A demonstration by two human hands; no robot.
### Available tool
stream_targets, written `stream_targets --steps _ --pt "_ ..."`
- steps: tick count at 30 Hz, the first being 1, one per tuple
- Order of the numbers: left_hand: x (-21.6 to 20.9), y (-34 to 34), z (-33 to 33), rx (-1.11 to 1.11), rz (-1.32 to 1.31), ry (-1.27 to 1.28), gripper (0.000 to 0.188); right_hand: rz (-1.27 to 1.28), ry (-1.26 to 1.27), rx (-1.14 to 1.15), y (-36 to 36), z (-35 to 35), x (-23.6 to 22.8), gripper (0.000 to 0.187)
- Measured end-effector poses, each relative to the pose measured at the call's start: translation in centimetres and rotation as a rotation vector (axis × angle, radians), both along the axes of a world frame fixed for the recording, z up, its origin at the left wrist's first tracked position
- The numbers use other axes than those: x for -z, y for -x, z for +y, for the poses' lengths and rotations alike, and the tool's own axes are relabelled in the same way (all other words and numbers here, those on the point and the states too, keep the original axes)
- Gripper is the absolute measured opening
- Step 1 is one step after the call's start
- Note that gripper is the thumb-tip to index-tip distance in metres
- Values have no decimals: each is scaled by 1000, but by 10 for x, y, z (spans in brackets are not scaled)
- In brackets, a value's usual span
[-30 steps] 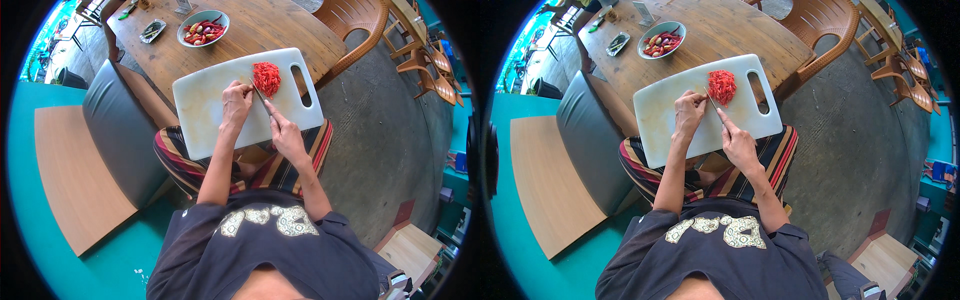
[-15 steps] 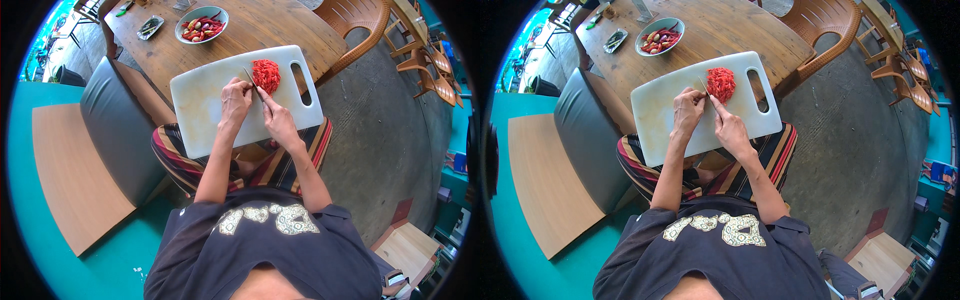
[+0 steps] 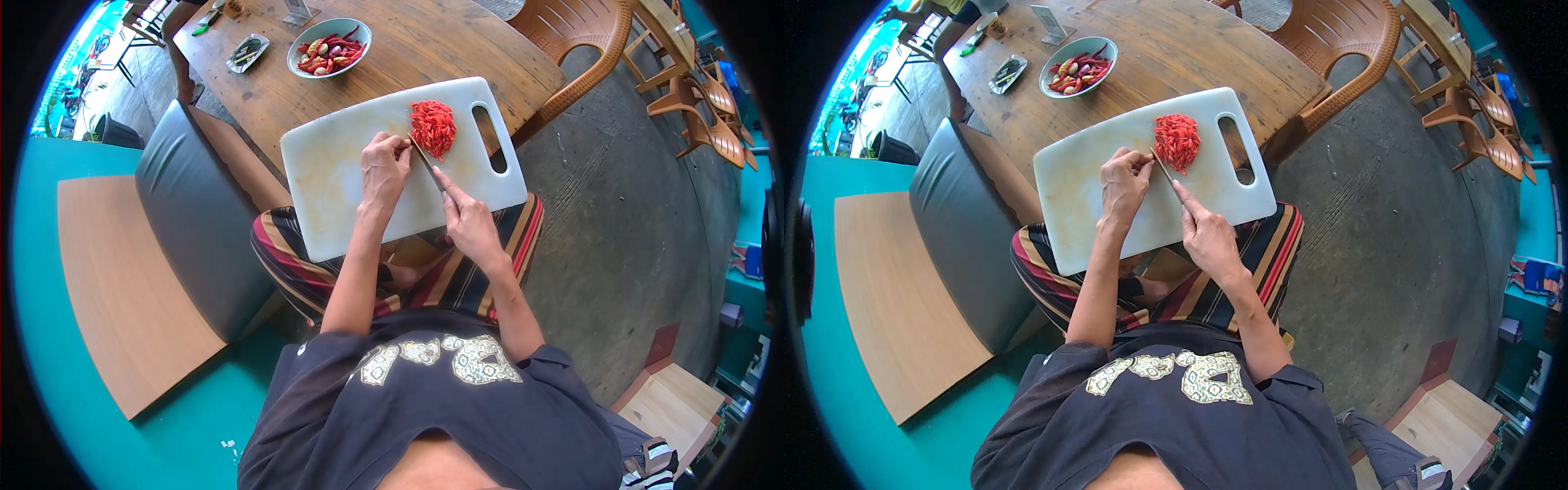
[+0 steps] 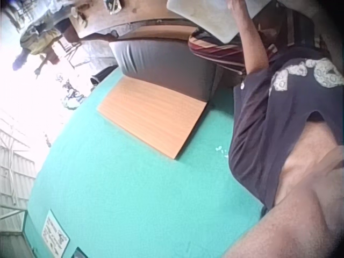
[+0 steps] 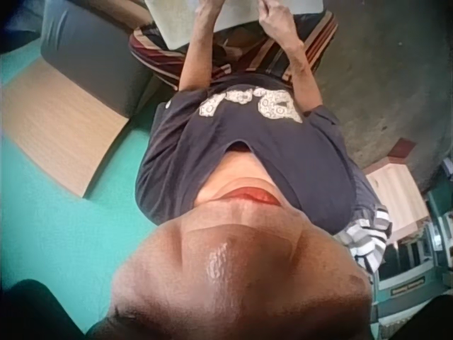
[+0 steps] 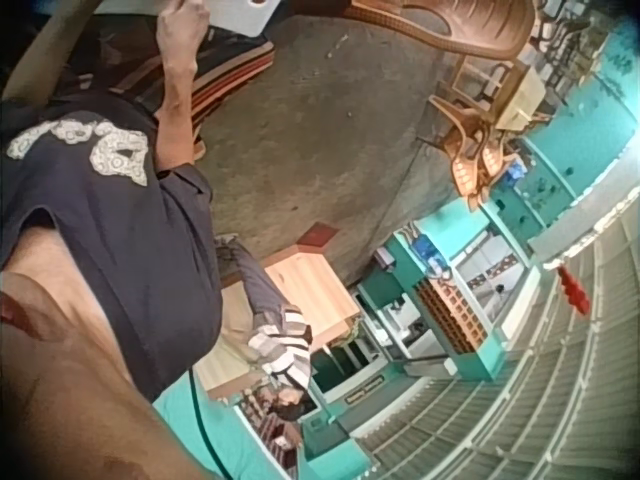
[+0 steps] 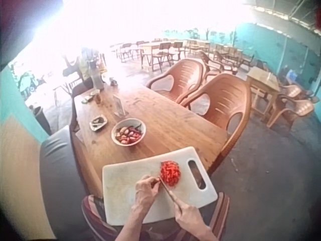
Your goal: The person chops red chili peppers into small pieces using a knife on a white cutting board and periodically places the chopped pieces into a bowl containing whole and partially chopped peppers.
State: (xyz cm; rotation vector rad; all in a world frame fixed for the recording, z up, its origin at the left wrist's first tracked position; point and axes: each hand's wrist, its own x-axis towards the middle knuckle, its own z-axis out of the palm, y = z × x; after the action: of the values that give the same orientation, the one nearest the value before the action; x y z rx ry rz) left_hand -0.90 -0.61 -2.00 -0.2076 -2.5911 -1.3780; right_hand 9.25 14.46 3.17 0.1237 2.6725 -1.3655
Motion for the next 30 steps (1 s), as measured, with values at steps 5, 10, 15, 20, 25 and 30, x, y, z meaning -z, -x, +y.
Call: stream_targets --steps 5,10,15,20,25,30 --pt "-1 0 2 -1 3 14 11 34 58 31 8 -1 5 44" --pt "-1 -1 0 -8 -7 4 11 -40 -20 10 9 -6 -1 45" --pt "-2 0 1 -1 0 18 11 56 55 21 8 -8 9 46" --pt "-6 0 0 20 -9 29 9 -10 5 -1 15 -13 3 45" --pt "-5 1 1 22 6 56 9 42 -32 -3 31 -20 14 47" --pt "-1 0 3 -17 20 -6 7 28 -64 -11 22 -19 15 50"
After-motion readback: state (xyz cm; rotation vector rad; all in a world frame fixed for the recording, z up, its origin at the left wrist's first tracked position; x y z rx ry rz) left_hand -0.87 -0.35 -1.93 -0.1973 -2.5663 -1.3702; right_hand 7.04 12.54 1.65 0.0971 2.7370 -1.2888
